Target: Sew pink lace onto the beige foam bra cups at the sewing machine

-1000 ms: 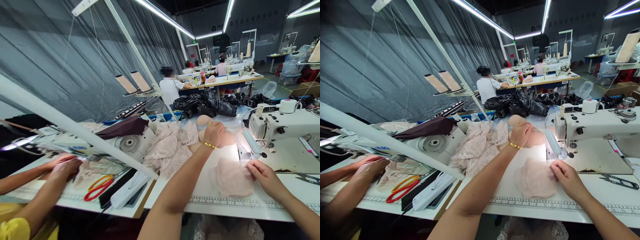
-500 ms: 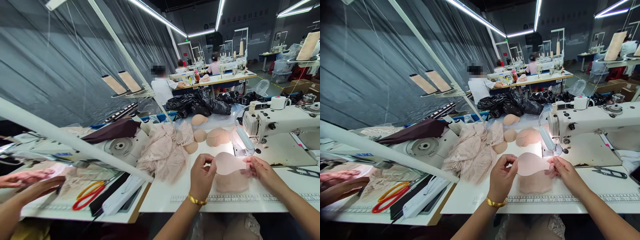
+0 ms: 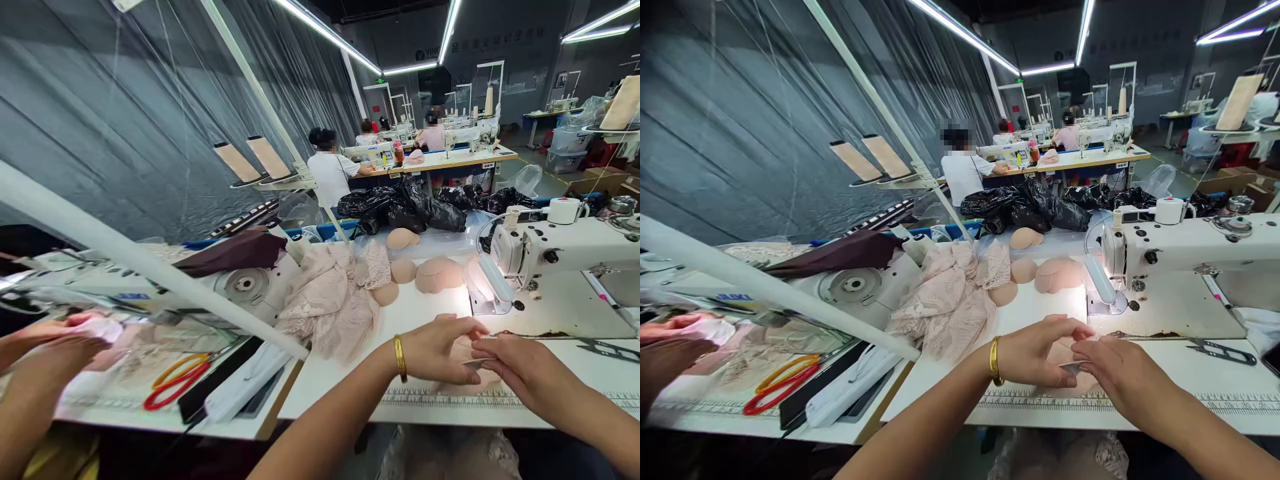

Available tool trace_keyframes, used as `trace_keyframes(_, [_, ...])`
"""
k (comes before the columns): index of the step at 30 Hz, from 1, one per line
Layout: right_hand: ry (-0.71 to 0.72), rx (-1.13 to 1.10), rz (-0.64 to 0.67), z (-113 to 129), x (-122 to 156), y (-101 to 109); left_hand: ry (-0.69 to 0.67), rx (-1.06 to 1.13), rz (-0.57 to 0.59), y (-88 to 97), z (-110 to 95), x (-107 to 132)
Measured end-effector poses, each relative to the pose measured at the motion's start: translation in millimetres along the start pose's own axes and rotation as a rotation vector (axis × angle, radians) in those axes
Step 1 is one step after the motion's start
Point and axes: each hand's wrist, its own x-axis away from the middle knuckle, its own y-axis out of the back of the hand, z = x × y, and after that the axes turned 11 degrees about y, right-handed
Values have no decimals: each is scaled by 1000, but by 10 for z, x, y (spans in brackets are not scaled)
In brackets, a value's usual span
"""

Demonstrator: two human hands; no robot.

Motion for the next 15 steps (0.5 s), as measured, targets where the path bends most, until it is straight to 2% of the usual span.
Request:
trace_keyframes(1, [44,74,-42,-1,-11,23,48,50,72,56,21,-51])
trace_keyframes(2, [63,147,-96,-10,-29,37,99,76,73,100,50,-87])
trace_keyframes(4, [85,254,-211,-40,-80,28,151,10,-97,156,114,-103])
trace_keyframes(6, [130,289,-300,-81,-142,-31,94,-196,-339,172,164,-54])
trace_keyframes(8, [170,291,-346,-151,-192,-113,1,-433,-465,149,195,22])
trace_keyframes(10, [150,293,-300,-271,-206,-171,-70,-625,-471,82,209,70])
trace_keyframes(12, [94,257,-166,-441,-184,-165,-134,-751,-387,-24,212,43])
trace_keyframes(15, [59,124,40,-718,-112,-43,-265,-817,-282,-215,216,-181])
